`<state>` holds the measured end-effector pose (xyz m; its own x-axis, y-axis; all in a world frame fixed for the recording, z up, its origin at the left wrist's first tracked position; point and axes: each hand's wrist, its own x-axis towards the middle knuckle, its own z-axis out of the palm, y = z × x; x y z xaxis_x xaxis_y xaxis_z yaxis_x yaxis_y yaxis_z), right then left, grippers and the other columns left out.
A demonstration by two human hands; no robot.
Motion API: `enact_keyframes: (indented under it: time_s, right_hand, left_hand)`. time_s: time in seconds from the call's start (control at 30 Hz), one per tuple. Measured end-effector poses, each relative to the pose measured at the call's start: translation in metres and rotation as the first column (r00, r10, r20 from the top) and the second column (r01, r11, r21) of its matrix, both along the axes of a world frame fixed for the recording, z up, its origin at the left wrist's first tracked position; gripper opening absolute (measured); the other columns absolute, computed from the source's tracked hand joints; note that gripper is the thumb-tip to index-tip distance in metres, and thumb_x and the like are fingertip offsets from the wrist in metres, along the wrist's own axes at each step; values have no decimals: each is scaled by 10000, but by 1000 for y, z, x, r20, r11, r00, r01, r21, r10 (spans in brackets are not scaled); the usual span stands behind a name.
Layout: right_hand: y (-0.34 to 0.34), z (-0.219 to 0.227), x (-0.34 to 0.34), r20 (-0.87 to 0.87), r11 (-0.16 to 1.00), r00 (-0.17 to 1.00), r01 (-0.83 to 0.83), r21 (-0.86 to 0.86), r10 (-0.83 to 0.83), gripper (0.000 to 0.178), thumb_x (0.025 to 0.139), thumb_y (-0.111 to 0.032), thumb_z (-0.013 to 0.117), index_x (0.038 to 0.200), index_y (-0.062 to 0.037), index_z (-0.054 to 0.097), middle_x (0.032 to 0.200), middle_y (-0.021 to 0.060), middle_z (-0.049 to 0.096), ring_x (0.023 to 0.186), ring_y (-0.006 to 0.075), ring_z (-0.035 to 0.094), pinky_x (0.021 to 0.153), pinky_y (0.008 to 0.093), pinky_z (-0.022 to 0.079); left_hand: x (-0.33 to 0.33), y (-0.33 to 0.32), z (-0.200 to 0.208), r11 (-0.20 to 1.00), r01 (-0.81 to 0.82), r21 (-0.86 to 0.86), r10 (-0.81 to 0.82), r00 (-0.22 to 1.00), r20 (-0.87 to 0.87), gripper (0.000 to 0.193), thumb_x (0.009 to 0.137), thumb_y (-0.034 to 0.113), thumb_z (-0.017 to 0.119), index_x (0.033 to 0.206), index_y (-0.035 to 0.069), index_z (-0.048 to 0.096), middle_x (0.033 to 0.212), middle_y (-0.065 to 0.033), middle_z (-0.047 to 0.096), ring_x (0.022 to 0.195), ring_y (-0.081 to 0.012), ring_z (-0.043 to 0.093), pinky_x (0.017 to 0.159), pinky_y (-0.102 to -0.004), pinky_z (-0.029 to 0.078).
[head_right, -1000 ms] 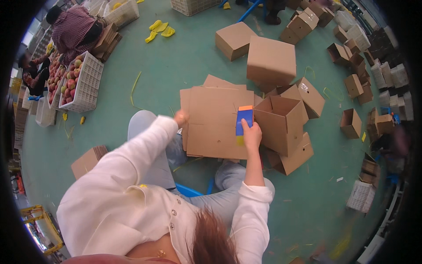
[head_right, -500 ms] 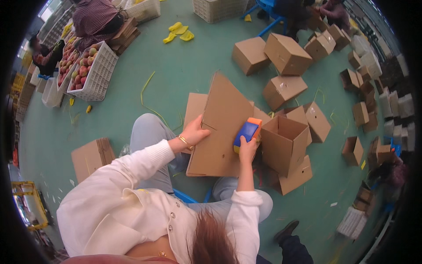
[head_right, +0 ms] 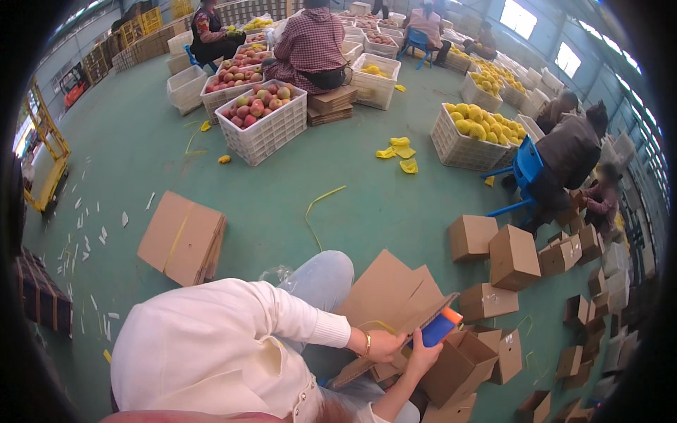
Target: The person assembles flat cardboard sheets into small boxes by folding the flaps and sealing them with a tape gun. They repeatedly pick up new sheets, fold them, apply tape, and place the finished boxes aside.
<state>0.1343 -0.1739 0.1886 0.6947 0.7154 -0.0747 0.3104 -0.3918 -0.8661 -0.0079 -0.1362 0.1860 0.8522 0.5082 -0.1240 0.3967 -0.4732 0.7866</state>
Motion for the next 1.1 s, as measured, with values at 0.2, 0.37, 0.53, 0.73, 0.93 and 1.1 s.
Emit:
enact_keyframes:
  time_s: [0.2,0.37,0.53,0.73,0.93,1.1]
  right_hand:
    - [-26,-16,18,-207,987,969,-114,114,136,491,707,-259,785,1019,33,543,926,102,609,827,196,584,754,321,474]
    - [-22,-12,3,-184,986,972,-126,107,144,496,709,-226,785,1051,32,535,986,108,597,877,174,570,807,313,461]
    - [-39,20,16,-40,987,994,-96,127,102,503,684,-182,783,1074,29,545,981,76,614,874,166,580,790,322,477]
    - [-69,91,11,584,935,811,180,-305,34,480,695,-324,705,961,-19,446,775,237,616,750,420,601,677,491,468]
    - [-85,65,-24,445,932,896,156,-328,7,476,678,-361,695,898,-12,458,742,239,615,707,419,605,653,481,480]
    - [-67,73,-43,463,897,886,190,-399,18,459,681,-366,685,854,-9,453,709,231,610,694,412,606,647,476,481]
  left_hand:
    - [17,39,10,815,-258,-519,353,931,91,754,793,583,557,1242,23,325,941,-217,602,703,-285,620,477,-350,471]
    - [14,47,-1,794,-222,-566,405,888,219,781,794,534,587,1337,65,279,996,-201,576,597,-212,585,408,-301,437]
    - [25,59,24,975,-140,-173,172,967,190,535,703,210,564,1213,68,488,945,-227,619,792,-351,599,687,-412,472]
    - [-14,141,94,928,326,178,-328,944,-17,368,810,151,500,1170,140,578,989,-164,631,905,-348,599,798,-408,475]
    - [4,152,67,715,386,583,-237,918,-318,350,786,105,547,1116,206,602,984,-36,591,934,-244,572,767,-386,473]
    - [9,157,66,470,485,738,-362,868,-340,420,773,89,553,1172,218,562,953,-25,582,907,-218,568,745,-353,445]
